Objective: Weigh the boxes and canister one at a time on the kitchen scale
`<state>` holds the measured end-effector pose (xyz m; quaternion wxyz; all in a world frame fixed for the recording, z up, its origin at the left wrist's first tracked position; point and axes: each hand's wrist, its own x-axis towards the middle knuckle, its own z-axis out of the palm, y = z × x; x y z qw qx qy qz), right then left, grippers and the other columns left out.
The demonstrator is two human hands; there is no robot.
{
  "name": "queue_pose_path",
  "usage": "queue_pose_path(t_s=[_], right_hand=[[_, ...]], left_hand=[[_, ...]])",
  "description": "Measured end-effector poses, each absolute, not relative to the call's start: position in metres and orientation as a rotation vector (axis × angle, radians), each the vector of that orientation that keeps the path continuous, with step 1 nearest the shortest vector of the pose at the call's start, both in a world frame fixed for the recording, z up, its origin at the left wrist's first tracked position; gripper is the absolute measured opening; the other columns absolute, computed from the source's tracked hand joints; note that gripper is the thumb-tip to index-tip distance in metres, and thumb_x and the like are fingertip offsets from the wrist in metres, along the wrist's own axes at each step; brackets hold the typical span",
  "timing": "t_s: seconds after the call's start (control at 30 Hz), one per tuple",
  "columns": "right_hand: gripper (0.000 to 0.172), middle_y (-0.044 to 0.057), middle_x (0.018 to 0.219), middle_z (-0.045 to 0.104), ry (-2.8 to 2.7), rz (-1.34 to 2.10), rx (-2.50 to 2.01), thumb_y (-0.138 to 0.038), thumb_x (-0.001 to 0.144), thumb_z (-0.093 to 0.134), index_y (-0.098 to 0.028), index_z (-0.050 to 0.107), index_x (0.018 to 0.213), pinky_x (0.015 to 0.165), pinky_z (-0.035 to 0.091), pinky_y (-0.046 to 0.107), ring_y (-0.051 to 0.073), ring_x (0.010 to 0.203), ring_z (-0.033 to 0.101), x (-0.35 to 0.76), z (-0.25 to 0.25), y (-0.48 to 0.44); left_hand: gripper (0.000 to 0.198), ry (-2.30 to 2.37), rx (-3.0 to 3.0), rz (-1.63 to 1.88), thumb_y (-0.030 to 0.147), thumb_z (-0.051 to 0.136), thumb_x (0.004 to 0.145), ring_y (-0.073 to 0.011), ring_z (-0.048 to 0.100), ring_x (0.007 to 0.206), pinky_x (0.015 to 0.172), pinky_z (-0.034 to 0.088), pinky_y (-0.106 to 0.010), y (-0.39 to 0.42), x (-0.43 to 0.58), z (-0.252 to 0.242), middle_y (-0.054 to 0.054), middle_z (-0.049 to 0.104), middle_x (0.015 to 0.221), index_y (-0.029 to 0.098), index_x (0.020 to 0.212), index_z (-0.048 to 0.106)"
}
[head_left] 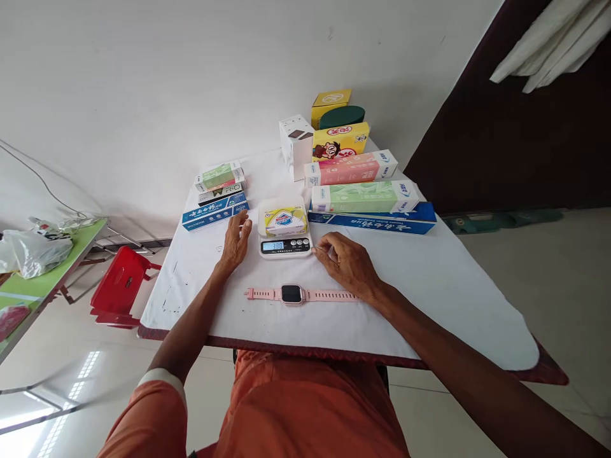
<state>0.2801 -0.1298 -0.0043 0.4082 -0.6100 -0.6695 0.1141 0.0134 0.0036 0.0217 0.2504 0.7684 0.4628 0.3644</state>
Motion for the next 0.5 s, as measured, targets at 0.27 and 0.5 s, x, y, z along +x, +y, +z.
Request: queue_pose_path(t_s=[0.27,0.5], right_hand=[[0.042,0.015,0.124,0.074,-1.662,0.396,-1.618,-0.046,0.101,0.056,-0.016,0.071,0.126,0.077,0.054,0.039,0.019,0.065,0.062,0.283,0.000,-0.124],[0.066,-0.003,0.063,0.064,-1.531,0.808,-1.563,-0.053,0.098,0.060,-0.014,0.060,0.152,0.063,0.050,0.033,0.020,0.058,0.061,0.290,0.018,-0.122]], left_hand=[[0.088,1.211,1.783,0.909,0.081,0.036,0.100,-0.0327,0.057,0.146,0.119,0.046,-0.051,-0.001,0.025,0.020,-0.021,0.051,0.163,0.020,0.164,0.041],[0.098,1.089,1.594,0.857,0.087,0.032,0.097,-0.0339,0.061,0.143,0.119,0.049,-0.050,-0.012,0.031,0.032,-0.024,0.054,0.161,0.015,0.163,0.038]])
